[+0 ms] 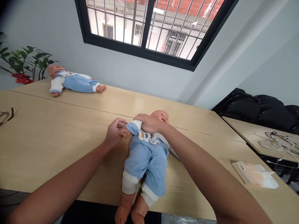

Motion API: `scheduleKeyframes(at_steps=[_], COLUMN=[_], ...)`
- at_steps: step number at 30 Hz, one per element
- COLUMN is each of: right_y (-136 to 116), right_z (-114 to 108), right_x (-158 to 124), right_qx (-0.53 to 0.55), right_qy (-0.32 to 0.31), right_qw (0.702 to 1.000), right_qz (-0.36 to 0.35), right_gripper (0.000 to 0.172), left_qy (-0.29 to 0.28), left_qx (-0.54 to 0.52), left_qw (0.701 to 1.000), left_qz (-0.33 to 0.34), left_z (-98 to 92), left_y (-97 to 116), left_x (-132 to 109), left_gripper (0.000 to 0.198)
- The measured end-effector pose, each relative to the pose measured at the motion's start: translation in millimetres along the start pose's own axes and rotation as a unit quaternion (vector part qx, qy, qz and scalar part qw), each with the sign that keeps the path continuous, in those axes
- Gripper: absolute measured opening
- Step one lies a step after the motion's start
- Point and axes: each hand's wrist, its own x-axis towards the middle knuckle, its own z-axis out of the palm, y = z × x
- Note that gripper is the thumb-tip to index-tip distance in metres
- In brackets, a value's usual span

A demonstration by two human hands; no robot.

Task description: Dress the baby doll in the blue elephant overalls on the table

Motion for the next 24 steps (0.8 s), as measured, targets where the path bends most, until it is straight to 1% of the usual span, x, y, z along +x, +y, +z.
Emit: scheduleKeyframes(at_steps=[2,5,7,9,11,14,16,18,19,20,22,23,24], right_y=[-5.0,-6.8,-4.9,-2.5,-1.4,-4.6,-9.7,-15.4,-17.8,-19.8,-22.2,-23.0,-23.7], right_z=[4.0,9.9,13.4,16.0,17.6,20.2,22.4,23.1,22.3,20.5,14.9,11.8,9.1], right_x=[2.3,2.6,1.3,-0.2,-1.2,-0.8,0.6,2.4,3.1,3.4,2.6,1.3,-0.4], right_qx=[-0.014,-0.036,-0.063,-0.097,-0.124,-0.173,-0.214,-0.245,-0.245,-0.228,-0.147,-0.091,-0.038], right_qy=[-0.011,0.005,0.008,-0.003,-0.017,-0.036,-0.044,-0.05,-0.057,-0.064,-0.057,-0.04,-0.021], right_qw=[1.0,0.999,0.998,0.995,0.992,0.984,0.975,0.966,0.965,0.968,0.984,0.992,0.997], right_qz=[0.0,0.016,0.008,-0.006,-0.007,0.008,0.031,0.061,0.074,0.08,0.079,0.074,0.067], right_gripper=[0.05,0.052,0.049,0.046,0.048,0.06,0.06,0.057,0.059,0.065,0.077,0.077,0.073], left_qy=[-0.008,0.002,0.018,0.031,0.036,0.047,0.055,0.056,0.054,0.052,0.048,0.047,0.046], left_qx=[-0.014,-0.027,-0.015,-0.002,0.007,0.015,0.023,0.032,0.036,0.039,0.043,0.045,0.047], left_qw=[1.0,0.999,1.0,0.999,0.999,0.997,0.995,0.993,0.992,0.992,0.991,0.99,0.99], left_qz=[-0.016,-0.018,0.003,0.024,0.04,0.062,0.08,0.098,0.106,0.113,0.121,0.123,0.124], left_z=[-1.6,-3.1,-3.9,-4.4,-4.4,-3.4,-2.8,-3.0,-3.5,-4.2,-6.3,-7.4,-8.6], left_y=[-0.2,1.9,3.4,4.0,3.5,2.1,1.9,2.4,2.8,3.3,3.7,3.3,2.5], left_x=[0.8,0.9,0.9,0.8,0.5,-0.8,-2.3,-3.8,-4.5,-4.9,-5.2,-5.0,-4.4], left_gripper=[0.024,0.025,0.023,0.021,0.019,0.018,0.017,0.017,0.017,0.017,0.018,0.019,0.02])
